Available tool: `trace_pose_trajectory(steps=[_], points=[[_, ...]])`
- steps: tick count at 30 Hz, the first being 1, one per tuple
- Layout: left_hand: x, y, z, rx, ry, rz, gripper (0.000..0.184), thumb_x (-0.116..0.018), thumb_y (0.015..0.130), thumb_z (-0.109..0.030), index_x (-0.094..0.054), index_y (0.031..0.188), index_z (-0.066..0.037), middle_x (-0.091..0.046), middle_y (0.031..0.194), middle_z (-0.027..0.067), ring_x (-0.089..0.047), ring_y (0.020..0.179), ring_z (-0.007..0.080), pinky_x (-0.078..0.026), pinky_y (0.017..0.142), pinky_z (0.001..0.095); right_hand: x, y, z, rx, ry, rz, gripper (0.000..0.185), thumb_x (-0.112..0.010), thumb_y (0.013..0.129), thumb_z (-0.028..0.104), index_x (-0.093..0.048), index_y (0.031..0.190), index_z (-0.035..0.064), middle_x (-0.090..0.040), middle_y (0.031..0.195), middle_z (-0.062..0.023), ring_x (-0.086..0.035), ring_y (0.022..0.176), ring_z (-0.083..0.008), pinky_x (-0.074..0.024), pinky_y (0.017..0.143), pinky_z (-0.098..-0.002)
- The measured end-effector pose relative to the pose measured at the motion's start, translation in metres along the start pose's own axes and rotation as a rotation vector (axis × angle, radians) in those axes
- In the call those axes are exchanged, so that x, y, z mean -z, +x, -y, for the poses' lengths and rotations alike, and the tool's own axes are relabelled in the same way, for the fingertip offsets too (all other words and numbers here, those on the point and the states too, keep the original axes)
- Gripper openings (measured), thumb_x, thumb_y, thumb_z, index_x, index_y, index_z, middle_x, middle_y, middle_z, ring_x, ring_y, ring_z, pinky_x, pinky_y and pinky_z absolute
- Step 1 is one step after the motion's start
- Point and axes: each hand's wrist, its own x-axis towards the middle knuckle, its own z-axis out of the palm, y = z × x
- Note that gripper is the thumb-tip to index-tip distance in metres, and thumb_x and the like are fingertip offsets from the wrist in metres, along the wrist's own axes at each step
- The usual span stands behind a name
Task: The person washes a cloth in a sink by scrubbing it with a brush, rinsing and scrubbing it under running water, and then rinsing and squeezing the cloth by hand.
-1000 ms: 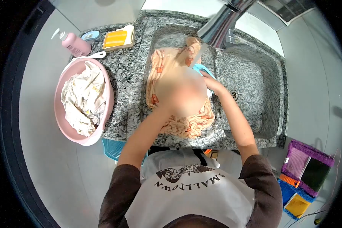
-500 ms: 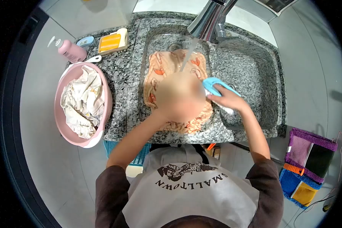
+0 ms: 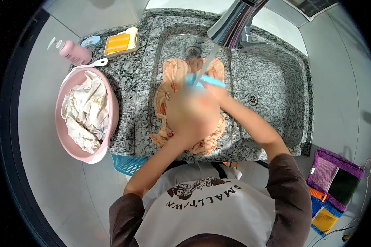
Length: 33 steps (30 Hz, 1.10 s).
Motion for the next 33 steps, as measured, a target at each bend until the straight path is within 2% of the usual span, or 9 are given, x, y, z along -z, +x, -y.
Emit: trace_pose_trajectory(steps=[1, 3, 7, 10, 17, 22, 23, 25, 33], points=[[0.0, -0.001, -0.001, 0.001, 0.025, -0.001, 0.029, -0.057, 0.081, -0.02, -0.056, 0.105, -0.003, -0.056, 0.099, 0.01, -0.053, 0.092, 0.0197, -0.044, 0.078, 0.0305, -0.005, 0.016, -0.013, 0.001, -0.002, -0.003, 0.056, -0.053, 0.079, 0.045, -0.051, 0.118, 0.0059, -0.049, 0.113, -0.0163, -0.044, 0.107, -0.0319, -0.038, 0.09, -0.0407], [-0.001, -0.007, 0.005, -0.024, 0.108, 0.052, 0.027, -0.056, 0.082, -0.022, -0.057, 0.102, -0.003, -0.057, 0.096, 0.0105, -0.054, 0.089, 0.021, -0.045, 0.076, 0.0317, -0.01, 0.037, -0.028, -0.475, 0.283, 0.182, 0.057, -0.052, 0.078, 0.049, -0.048, 0.122, 0.0132, -0.045, 0.112, -0.0195, -0.046, 0.102, -0.0348, -0.0407, 0.086, -0.0446], [0.034, -0.003, -0.021, 0.195, 0.106, 0.375, 0.023, -0.053, 0.083, -0.027, -0.059, 0.09, -0.006, -0.058, 0.081, 0.0105, -0.06, 0.074, 0.0253, -0.048, 0.066, 0.0371, 0.017, 0.037, -0.025, -0.435, 0.391, 0.262, 0.055, -0.053, 0.078, 0.047, -0.048, 0.122, 0.014, -0.046, 0.101, -0.0205, -0.049, 0.09, -0.0345, -0.0444, 0.074, -0.0449], [0.035, -0.006, -0.019, 0.145, 0.108, 0.281, 0.02, -0.053, 0.084, -0.028, -0.058, 0.088, -0.009, -0.058, 0.076, 0.0107, -0.059, 0.068, 0.0299, -0.048, 0.059, 0.0404, 0.054, -0.005, 0.032, -0.123, 0.562, 0.317, 0.059, -0.053, 0.078, 0.048, -0.044, 0.127, 0.0158, -0.044, 0.103, -0.0241, -0.049, 0.093, -0.0363, -0.0458, 0.079, -0.0455], [0.035, -0.009, -0.022, 0.111, 0.118, 0.318, 0.021, -0.055, 0.082, -0.029, -0.058, 0.087, -0.008, -0.058, 0.077, 0.0084, -0.06, 0.067, 0.0286, -0.049, 0.058, 0.0393, -0.057, 0.039, -0.059, -0.348, 0.268, 0.234, 0.053, -0.053, 0.075, 0.047, -0.052, 0.114, 0.0119, -0.045, 0.111, -0.0232, -0.046, 0.098, -0.0368, -0.0427, 0.084, -0.0456], [0.035, -0.01, -0.014, 0.153, 0.07, 0.276, 0.021, -0.053, 0.084, -0.029, -0.055, 0.085, -0.007, -0.059, 0.079, 0.01, -0.06, 0.068, 0.0307, -0.048, 0.058, 0.0417, 0.002, 0.032, -0.029, -0.42, 0.536, 0.39, 0.052, -0.054, 0.075, 0.049, -0.055, 0.112, 0.012, -0.047, 0.1, -0.0232, -0.047, 0.096, -0.0344, -0.0431, 0.077, -0.0454], [0.033, -0.011, -0.013, 0.155, 0.067, 0.273, 0.021, -0.053, 0.084, -0.029, -0.055, 0.085, -0.007, -0.059, 0.079, 0.01, -0.06, 0.068, 0.0307, -0.048, 0.058, 0.0417, 0.024, 0.016, -0.002, -0.251, 0.584, 0.17, 0.056, -0.056, 0.074, 0.051, -0.054, 0.117, 0.0144, -0.047, 0.099, -0.0224, -0.047, 0.095, -0.034, -0.0438, 0.076, -0.0453], [0.029, -0.012, -0.013, 0.119, -0.019, 0.25, 0.022, -0.053, 0.084, -0.029, -0.056, 0.088, -0.007, -0.06, 0.08, 0.0117, -0.06, 0.069, 0.0313, -0.047, 0.059, 0.0426, 0.056, -0.007, 0.032, -0.106, 0.553, 0.2, 0.059, -0.055, 0.075, 0.052, -0.05, 0.122, 0.0157, -0.047, 0.102, -0.0221, -0.047, 0.096, -0.0344, -0.0436, 0.079, -0.0455], [0.047, -0.005, -0.025, 0.215, -0.05, 0.43, 0.024, -0.054, 0.084, -0.029, -0.058, 0.095, -0.008, -0.06, 0.082, 0.0126, -0.059, 0.072, 0.034, -0.048, 0.065, 0.0433, -0.063, 0.056, -0.083, -0.45, 0.292, 0.34, 0.058, -0.048, 0.078, 0.05, -0.048, 0.123, 0.0136, -0.053, 0.114, -0.0206, -0.044, 0.105, -0.0427, -0.0407, 0.088, -0.0468]])
